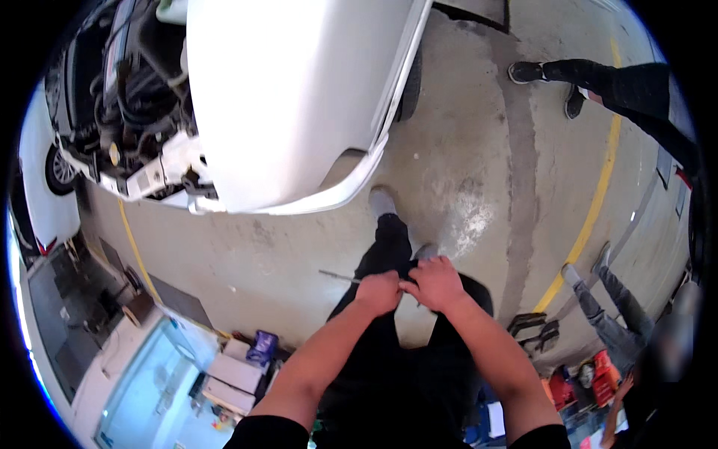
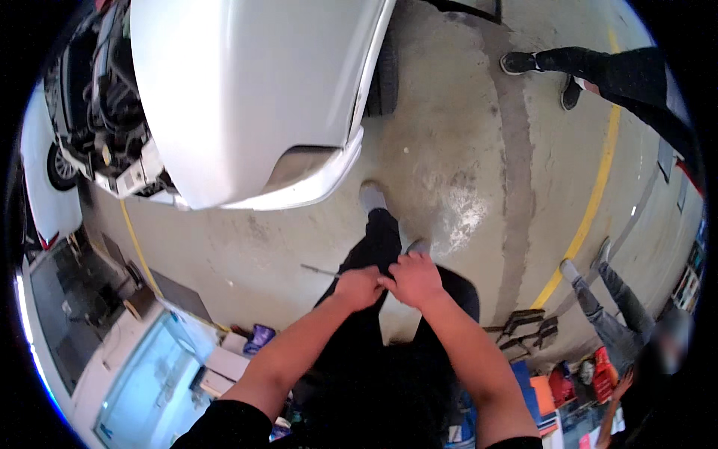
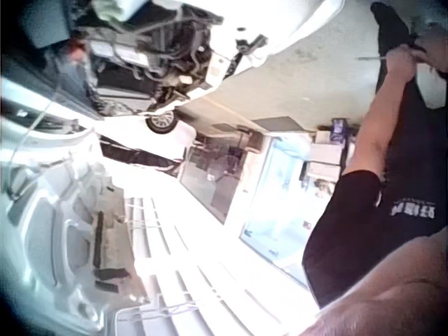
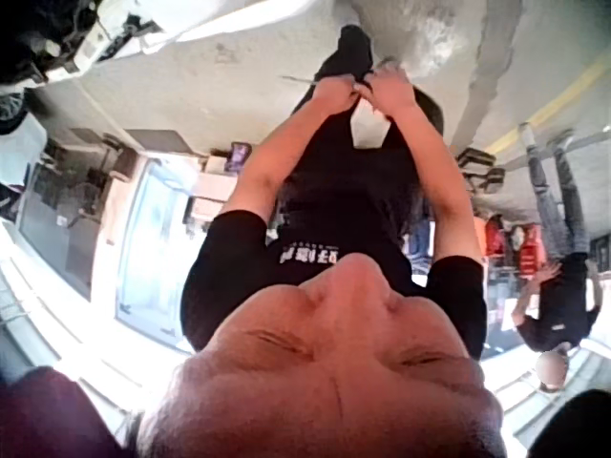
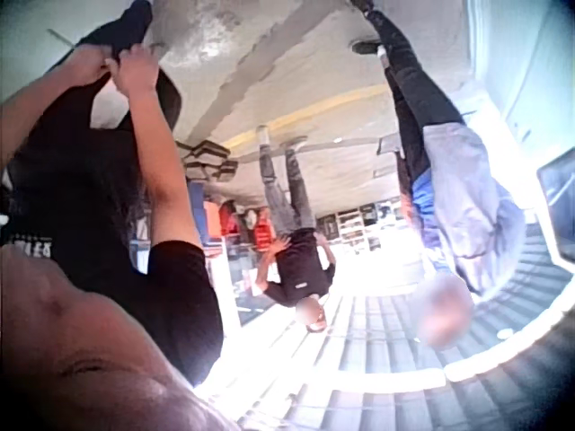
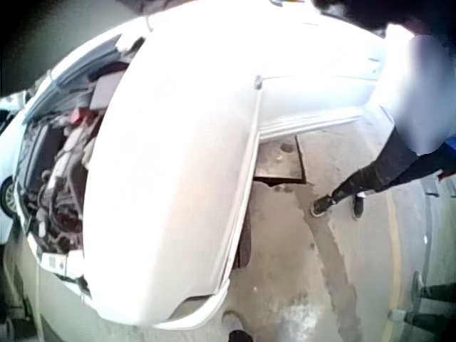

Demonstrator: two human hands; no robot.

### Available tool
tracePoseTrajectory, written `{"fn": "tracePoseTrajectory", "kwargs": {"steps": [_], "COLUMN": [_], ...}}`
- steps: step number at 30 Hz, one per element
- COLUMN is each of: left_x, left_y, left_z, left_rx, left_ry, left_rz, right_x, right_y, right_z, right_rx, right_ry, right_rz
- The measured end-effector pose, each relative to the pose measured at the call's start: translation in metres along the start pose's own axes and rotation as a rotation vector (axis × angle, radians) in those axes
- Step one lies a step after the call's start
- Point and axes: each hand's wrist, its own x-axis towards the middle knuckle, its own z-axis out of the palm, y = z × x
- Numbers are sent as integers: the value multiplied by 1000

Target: The person works on the front bumper of a white car in a garage. They use a screwdriver to pry and adjust the bumper near the headlight and wheel arch, then retrieve a spray bottle and a screwdriver from a workbench to continue the repair.

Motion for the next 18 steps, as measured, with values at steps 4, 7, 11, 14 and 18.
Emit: {"fn": "tracePoseTrajectory", "kwargs": {"steps": [4,7,11,14,18], "left_x": [24,48,119,182,263], "left_y": [12,21,0,-10,-29], "left_z": [-10,-10,46,76,127], "left_rx": [25,-43,-54,-61,-190], "left_ry": [65,144,264,255,229], "left_rz": [-95,-195,-160,-136,-272], "right_x": [18,37,66,87,123], "right_y": [18,40,84,116,160], "right_z": [-2,-8,-14,-13,-11], "right_rx": [14,38,83,193,250], "right_ry": [2,44,89,63,57], "right_rz": [-19,-53,-120,-145,-173]}}
